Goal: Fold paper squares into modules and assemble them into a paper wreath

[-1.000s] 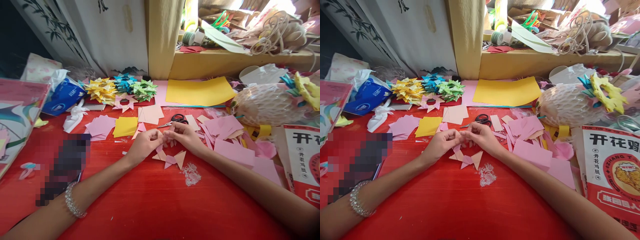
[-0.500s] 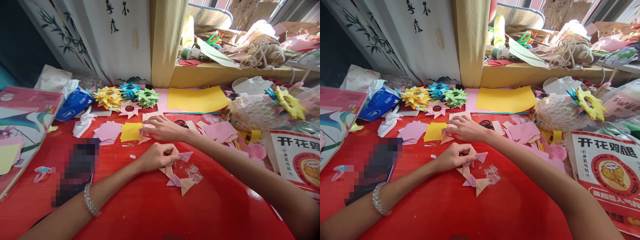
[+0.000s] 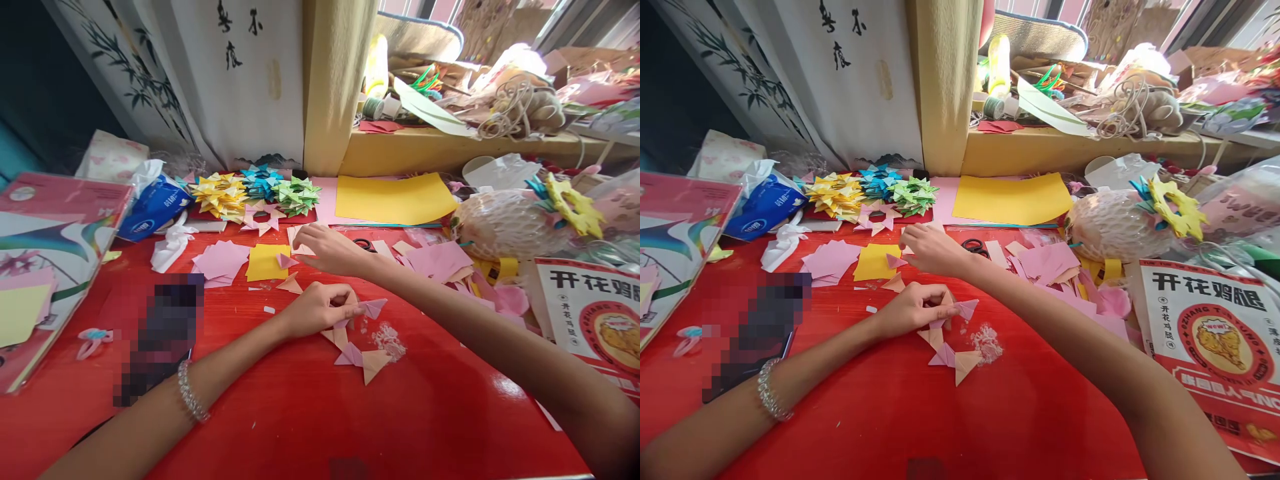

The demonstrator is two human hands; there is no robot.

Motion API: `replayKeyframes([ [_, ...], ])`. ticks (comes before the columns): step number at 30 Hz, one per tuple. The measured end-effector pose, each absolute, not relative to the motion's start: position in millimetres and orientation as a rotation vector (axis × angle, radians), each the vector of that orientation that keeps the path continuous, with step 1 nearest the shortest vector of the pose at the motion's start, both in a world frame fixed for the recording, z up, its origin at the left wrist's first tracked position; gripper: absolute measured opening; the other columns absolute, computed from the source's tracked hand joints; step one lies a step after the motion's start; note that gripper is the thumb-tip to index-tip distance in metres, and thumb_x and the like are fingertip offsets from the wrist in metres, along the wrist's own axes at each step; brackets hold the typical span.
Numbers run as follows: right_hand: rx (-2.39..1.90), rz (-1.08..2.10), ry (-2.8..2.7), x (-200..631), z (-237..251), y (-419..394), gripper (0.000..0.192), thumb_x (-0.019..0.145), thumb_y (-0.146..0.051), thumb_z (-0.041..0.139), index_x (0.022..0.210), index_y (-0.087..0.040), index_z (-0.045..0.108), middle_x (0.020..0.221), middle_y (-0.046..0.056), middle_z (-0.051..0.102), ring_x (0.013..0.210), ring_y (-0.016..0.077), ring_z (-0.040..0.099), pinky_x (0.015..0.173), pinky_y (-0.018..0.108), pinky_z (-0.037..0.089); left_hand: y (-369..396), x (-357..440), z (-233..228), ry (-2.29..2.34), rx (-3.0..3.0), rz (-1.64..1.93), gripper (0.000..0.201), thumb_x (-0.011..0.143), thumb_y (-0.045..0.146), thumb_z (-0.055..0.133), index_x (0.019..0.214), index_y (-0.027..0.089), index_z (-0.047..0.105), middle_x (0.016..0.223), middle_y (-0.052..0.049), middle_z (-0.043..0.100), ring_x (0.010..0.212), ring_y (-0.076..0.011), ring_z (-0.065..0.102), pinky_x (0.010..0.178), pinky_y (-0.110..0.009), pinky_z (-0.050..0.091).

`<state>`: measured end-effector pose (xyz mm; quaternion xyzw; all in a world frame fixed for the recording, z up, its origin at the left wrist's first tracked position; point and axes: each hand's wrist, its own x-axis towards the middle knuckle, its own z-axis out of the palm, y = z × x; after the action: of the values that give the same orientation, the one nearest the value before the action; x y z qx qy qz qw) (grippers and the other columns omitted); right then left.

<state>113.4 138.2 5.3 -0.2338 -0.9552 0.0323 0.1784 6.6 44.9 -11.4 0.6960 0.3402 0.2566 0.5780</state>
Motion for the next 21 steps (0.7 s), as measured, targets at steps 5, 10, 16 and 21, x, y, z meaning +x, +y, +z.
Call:
replayKeyframes([
  [5,-0.559,0.643,-2.775,107.1,18.7,133.4,0.018,0.087,-0.025,0.051,0.098,-0.016,0.062,0.093,0.006,0.064,0.079,0.0149,0.057,0.068,0.026,0.044,44.5,7.0,-11.9,0.783,1.601,0.587,0.039,0.079,0.052,0.052,0.065,0.016,0.05,0.062,0.001,0.052,0.057,-0.0103,0.043,0.053,-0.023,0.032],
  [10,-0.38,0.75,-2.893,98.3,12.8,130.6,0.017,0.083,-0.012,0.055,0.074,-0.015,0.068,0.081,0.004,0.064,0.076,0.0131,0.057,0.073,0.025,0.044,45.1,5.3,-12.4,0.797,1.65,0.568,0.038,0.078,0.052,0.053,0.066,0.016,0.052,0.06,0.002,0.05,0.055,-0.0097,0.041,0.05,-0.022,0.031],
  [16,-0.46,0.798,-2.89,108.6,0.4,131.1,0.023,0.081,-0.01,0.054,0.1,-0.016,0.066,0.094,0.008,0.056,0.075,0.0128,0.053,0.068,0.025,0.044,45.6,4.6,-9.9,0.775,1.721,0.59,0.032,0.081,0.043,0.054,0.065,0.015,0.055,0.055,0.003,0.048,0.052,-0.0084,0.037,0.047,-0.022,0.028],
  [21,-0.552,0.872,-2.815,122.1,-5.6,127.5,0.033,0.074,0.001,0.047,0.094,-0.016,0.065,0.091,0.005,0.055,0.074,0.0122,0.053,0.065,0.024,0.042,46.4,5.6,-10.6,0.778,1.71,0.591,0.03,0.08,0.041,0.056,0.065,0.015,0.056,0.059,0.002,0.054,0.056,-0.0097,0.043,0.051,-0.022,0.032],
])
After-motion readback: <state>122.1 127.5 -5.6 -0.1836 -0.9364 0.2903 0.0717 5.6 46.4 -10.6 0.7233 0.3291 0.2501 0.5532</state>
